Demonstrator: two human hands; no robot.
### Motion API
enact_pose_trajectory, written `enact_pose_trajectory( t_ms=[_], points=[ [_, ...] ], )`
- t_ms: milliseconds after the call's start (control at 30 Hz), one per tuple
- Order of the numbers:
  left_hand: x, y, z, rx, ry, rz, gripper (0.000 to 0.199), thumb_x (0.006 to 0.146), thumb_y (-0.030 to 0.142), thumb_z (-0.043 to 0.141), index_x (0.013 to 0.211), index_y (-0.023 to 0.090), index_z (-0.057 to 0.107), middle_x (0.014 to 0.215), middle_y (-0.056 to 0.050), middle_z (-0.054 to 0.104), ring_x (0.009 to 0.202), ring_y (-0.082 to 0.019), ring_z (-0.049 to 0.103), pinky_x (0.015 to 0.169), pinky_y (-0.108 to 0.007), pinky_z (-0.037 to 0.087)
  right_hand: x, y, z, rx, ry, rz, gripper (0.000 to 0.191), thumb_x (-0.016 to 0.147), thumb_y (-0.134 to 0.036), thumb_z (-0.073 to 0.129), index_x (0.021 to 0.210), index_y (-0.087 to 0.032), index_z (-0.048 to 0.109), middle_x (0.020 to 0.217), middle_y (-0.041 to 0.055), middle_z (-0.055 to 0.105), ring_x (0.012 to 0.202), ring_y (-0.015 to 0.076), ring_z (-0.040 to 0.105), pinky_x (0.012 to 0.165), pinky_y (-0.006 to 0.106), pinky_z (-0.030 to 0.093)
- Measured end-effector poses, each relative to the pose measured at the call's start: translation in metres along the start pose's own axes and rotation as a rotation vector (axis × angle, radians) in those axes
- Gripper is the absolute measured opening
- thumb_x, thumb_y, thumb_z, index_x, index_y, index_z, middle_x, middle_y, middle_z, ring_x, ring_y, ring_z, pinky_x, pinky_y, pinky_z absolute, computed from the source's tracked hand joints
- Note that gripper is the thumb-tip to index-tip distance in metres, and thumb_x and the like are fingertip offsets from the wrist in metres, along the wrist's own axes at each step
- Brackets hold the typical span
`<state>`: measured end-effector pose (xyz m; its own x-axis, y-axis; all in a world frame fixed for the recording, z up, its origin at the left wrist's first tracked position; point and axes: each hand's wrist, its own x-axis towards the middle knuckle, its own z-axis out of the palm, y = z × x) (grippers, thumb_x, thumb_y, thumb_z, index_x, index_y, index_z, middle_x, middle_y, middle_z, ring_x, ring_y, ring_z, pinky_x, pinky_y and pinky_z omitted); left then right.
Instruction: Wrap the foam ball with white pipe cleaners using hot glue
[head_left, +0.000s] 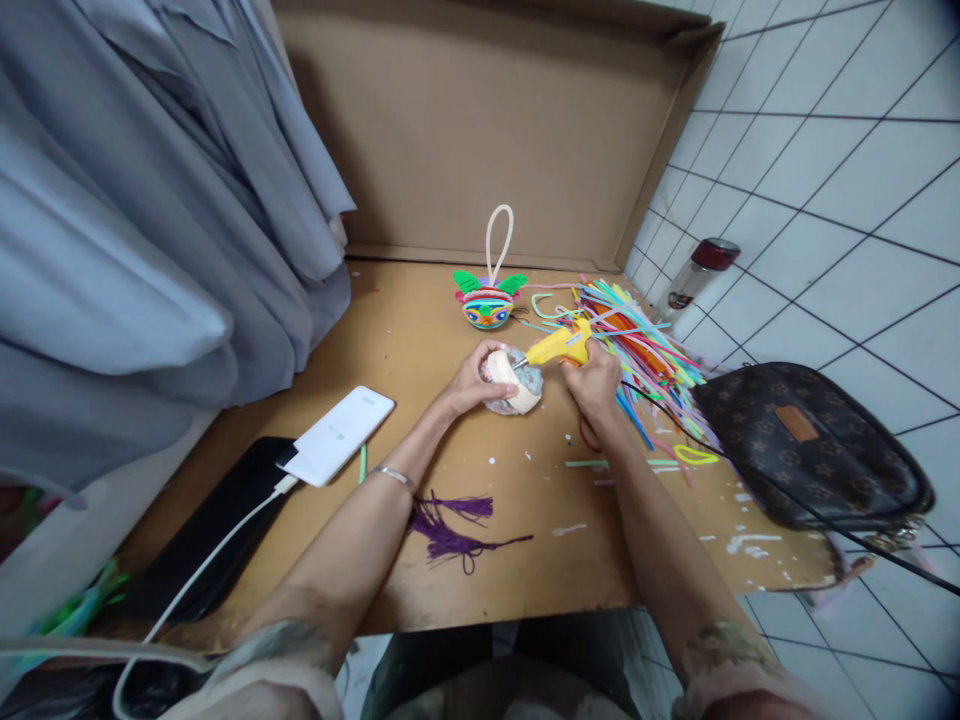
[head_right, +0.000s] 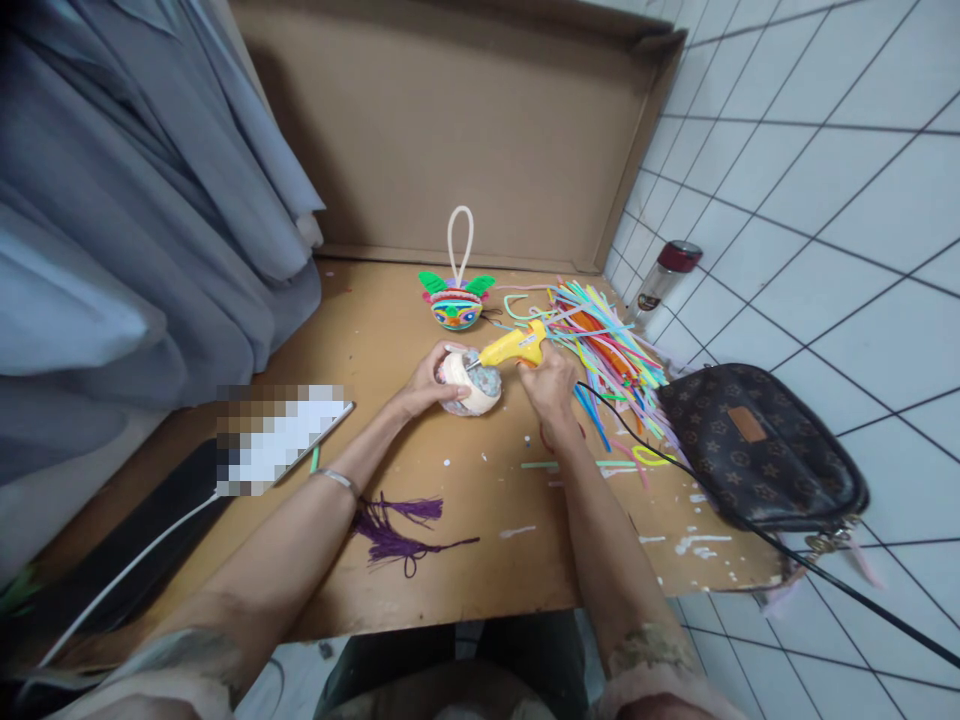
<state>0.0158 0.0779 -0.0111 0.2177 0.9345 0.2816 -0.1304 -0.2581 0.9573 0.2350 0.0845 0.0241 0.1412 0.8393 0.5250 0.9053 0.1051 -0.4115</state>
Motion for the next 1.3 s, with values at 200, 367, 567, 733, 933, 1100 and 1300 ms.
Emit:
enact_pose_trajectory(
  t_ms=[200,367,567,733,933,1100,1300],
  points=[
    [0.000,0.001,0.000,0.020,0.001,-0.003,0.083,0.043,0.045,0.096,0.111,0.018,0.057,0.110,-0.006,0.068,0.097,-0.021,0.064,0.086,-0.030,0.050,-0.005,-0.004,0.001,-0.012,0.005,0.039,0.023,0.075,-0.034,0.060,0.091,-0.018,0.066,0.073,0.0066,0.066,0.067,0.0230,0.056,0.061,0.030,0.032],
    [-0.001,0.002,0.000,0.034,0.007,0.004,0.082,0.044,0.044,0.096,0.112,0.019,0.057,0.112,-0.006,0.068,0.099,-0.022,0.064,0.088,-0.031,0.050,-0.005,-0.006,0.002,-0.002,-0.027,0.049,0.027,0.077,-0.034,0.060,0.096,-0.017,0.068,0.080,0.0092,0.071,0.071,0.0250,0.060,0.065,0.032,0.039],
    [0.000,0.001,-0.001,0.024,0.015,0.016,0.080,0.043,0.044,0.096,0.109,0.018,0.058,0.108,-0.005,0.068,0.100,-0.022,0.064,0.088,-0.030,0.050,-0.004,-0.008,0.003,0.012,-0.061,0.107,0.037,0.079,-0.040,0.061,0.106,-0.016,0.069,0.093,0.0135,0.076,0.085,0.0298,0.067,0.074,0.035,0.046],
    [-0.001,0.005,-0.001,-0.003,0.028,-0.003,0.079,0.045,0.047,0.095,0.107,0.019,0.056,0.101,-0.003,0.067,0.097,-0.021,0.063,0.086,-0.030,0.050,-0.002,0.001,0.005,0.013,-0.097,0.253,0.057,0.080,-0.053,0.065,0.118,-0.011,0.066,0.106,0.0188,0.075,0.098,0.0334,0.069,0.081,0.038,0.049],
    [-0.001,0.006,-0.001,-0.009,0.048,-0.011,0.077,0.044,0.045,0.095,0.105,0.020,0.056,0.096,-0.001,0.066,0.093,-0.020,0.062,0.083,-0.029,0.049,-0.006,0.006,0.007,-0.138,-0.208,0.263,0.053,0.086,-0.045,0.065,0.124,-0.008,0.062,0.116,0.0204,0.072,0.109,0.0333,0.066,0.089,0.037,0.048],
    [-0.001,0.006,-0.001,0.008,0.047,-0.018,0.076,0.044,0.041,0.095,0.105,0.019,0.056,0.101,-0.002,0.066,0.097,-0.021,0.063,0.086,-0.029,0.049,-0.011,0.002,0.009,-0.320,-0.246,0.223,0.051,0.089,-0.043,0.060,0.120,-0.002,0.063,0.120,0.0253,0.067,0.112,0.0360,0.063,0.093,0.042,0.045],
    [-0.001,0.005,0.000,0.029,0.049,-0.007,0.076,0.044,0.042,0.093,0.107,0.019,0.057,0.105,-0.003,0.067,0.094,-0.019,0.062,0.083,-0.029,0.049,-0.011,-0.005,0.002,-0.281,-0.131,0.023,0.043,0.087,-0.037,0.061,0.116,-0.006,0.063,0.119,0.0262,0.065,0.114,0.0385,0.057,0.098,0.051,0.042]
  ],
)
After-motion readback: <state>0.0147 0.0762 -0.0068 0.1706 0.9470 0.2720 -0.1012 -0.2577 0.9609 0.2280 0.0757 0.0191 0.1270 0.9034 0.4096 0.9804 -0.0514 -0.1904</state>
